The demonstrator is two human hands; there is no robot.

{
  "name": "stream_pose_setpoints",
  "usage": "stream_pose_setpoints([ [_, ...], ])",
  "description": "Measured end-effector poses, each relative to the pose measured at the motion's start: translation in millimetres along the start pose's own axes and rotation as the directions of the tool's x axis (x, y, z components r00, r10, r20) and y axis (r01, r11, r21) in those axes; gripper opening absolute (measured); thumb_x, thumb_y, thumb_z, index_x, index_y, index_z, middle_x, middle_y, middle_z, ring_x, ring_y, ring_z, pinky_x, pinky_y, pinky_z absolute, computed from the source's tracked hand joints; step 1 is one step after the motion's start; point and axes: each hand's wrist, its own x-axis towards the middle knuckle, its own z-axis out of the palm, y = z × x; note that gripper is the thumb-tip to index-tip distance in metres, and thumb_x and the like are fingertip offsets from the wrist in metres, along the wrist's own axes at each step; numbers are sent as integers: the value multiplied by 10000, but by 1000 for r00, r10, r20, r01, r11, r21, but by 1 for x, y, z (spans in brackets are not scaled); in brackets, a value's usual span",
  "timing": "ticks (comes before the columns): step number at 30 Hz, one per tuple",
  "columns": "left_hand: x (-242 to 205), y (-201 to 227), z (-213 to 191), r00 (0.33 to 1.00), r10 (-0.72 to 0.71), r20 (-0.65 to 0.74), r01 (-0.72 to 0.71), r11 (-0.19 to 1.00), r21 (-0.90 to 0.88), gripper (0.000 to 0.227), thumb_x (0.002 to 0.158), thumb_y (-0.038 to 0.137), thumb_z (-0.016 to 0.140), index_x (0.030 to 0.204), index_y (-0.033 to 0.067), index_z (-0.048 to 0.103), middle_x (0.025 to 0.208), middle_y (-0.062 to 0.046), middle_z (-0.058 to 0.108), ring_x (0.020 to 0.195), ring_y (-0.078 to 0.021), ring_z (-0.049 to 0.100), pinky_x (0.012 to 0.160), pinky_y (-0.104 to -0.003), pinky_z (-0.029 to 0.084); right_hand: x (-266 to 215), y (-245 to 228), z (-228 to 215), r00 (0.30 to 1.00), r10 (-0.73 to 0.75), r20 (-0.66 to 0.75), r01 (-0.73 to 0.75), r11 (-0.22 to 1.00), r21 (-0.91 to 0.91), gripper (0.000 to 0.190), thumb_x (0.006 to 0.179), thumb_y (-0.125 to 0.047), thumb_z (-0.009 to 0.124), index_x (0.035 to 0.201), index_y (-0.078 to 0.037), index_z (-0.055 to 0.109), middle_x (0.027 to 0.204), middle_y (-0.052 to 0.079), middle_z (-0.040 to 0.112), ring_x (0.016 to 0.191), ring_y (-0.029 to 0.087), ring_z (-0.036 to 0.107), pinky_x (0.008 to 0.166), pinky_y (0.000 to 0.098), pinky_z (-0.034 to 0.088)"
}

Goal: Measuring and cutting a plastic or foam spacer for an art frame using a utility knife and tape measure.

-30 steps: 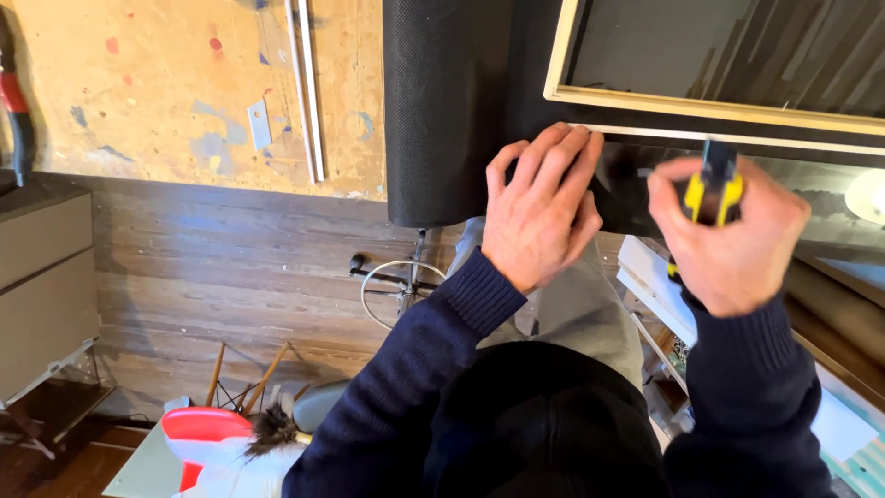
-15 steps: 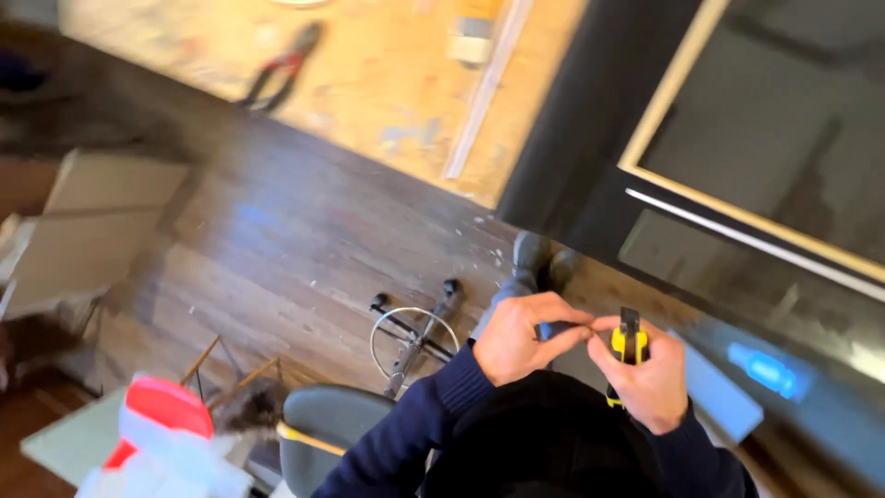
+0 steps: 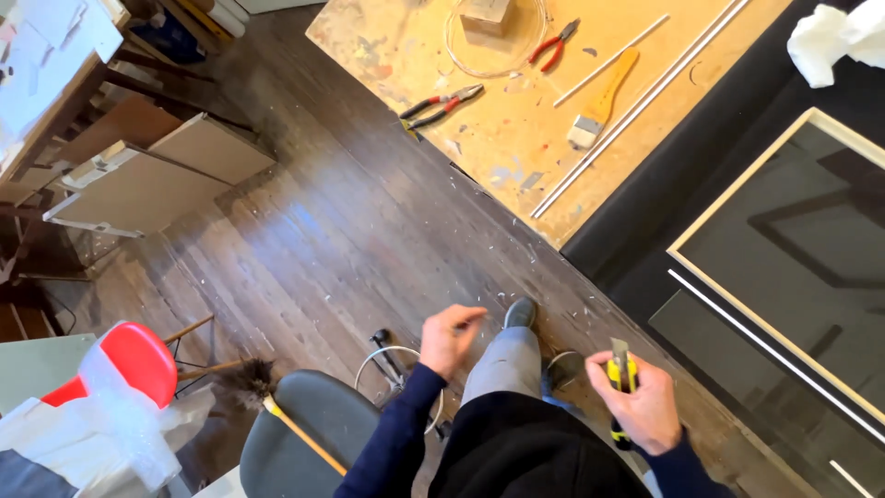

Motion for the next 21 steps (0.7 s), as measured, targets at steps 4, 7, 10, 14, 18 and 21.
stream_pose_setpoints([
  [4, 28, -74, -32, 991, 41, -129, -23, 990, 139, 149, 883, 61, 707, 1008, 83, 785, 924, -108, 775, 802, -216, 769, 738, -306, 599, -6, 11, -15, 998, -3, 65, 4, 1000, -10, 133, 833, -169, 784, 907, -59, 790, 652, -38, 650, 594, 42, 539, 548, 230, 451],
  [7, 81, -101, -61, 954, -192, -229, 206, 978, 38, 127, 905, 115, 733, 1013, 83, 793, 876, -102, 804, 761, -210, 780, 719, -307, 602, 15, 6, -11, 996, 60, 65, -54, 995, -89, 156, 862, -184, 760, 952, -58, 782, 682, -28, 657, 598, 59, 554, 556, 241, 452],
  [10, 116, -123, -91, 964, -93, -249, 121, 988, 100, 175, 904, 116, 706, 1054, 91, 792, 923, -97, 805, 838, -192, 798, 775, -298, 614, 28, -1, -1, 997, 62, 43, -54, 985, -165, 191, 868, -198, 766, 989, -50, 786, 710, -24, 666, 634, 60, 543, 588, 241, 454],
  [14, 197, -115, -143, 958, -238, -158, 279, 894, 349, 291, 844, 242, 814, 1097, 104, 769, 905, -94, 795, 822, -238, 770, 745, -338, 592, 72, -22, 28, 993, 120, 25, -114, 978, -175, 182, 905, -181, 749, 1021, -45, 779, 722, -1, 641, 654, 77, 527, 605, 253, 441],
  [18, 287, -137, -173, 996, -3, -92, 39, 923, 384, 332, 783, 216, 835, 1074, 72, 765, 933, -94, 783, 833, -263, 769, 732, -365, 594, 117, -43, 55, 998, 67, -3, -67, 995, -73, 131, 921, -134, 718, 1003, -33, 735, 786, -15, 659, 722, 55, 532, 657, 217, 448],
  [21, 385, -96, -164, 961, 275, -23, -247, 893, 377, 166, 889, 193, 788, 1037, 121, 766, 959, -79, 777, 853, -261, 756, 770, -363, 592, 140, -51, 78, 991, 112, -75, -107, 992, 68, 109, 908, -99, 715, 980, -17, 721, 770, 1, 654, 723, 60, 582, 662, 219, 477],
])
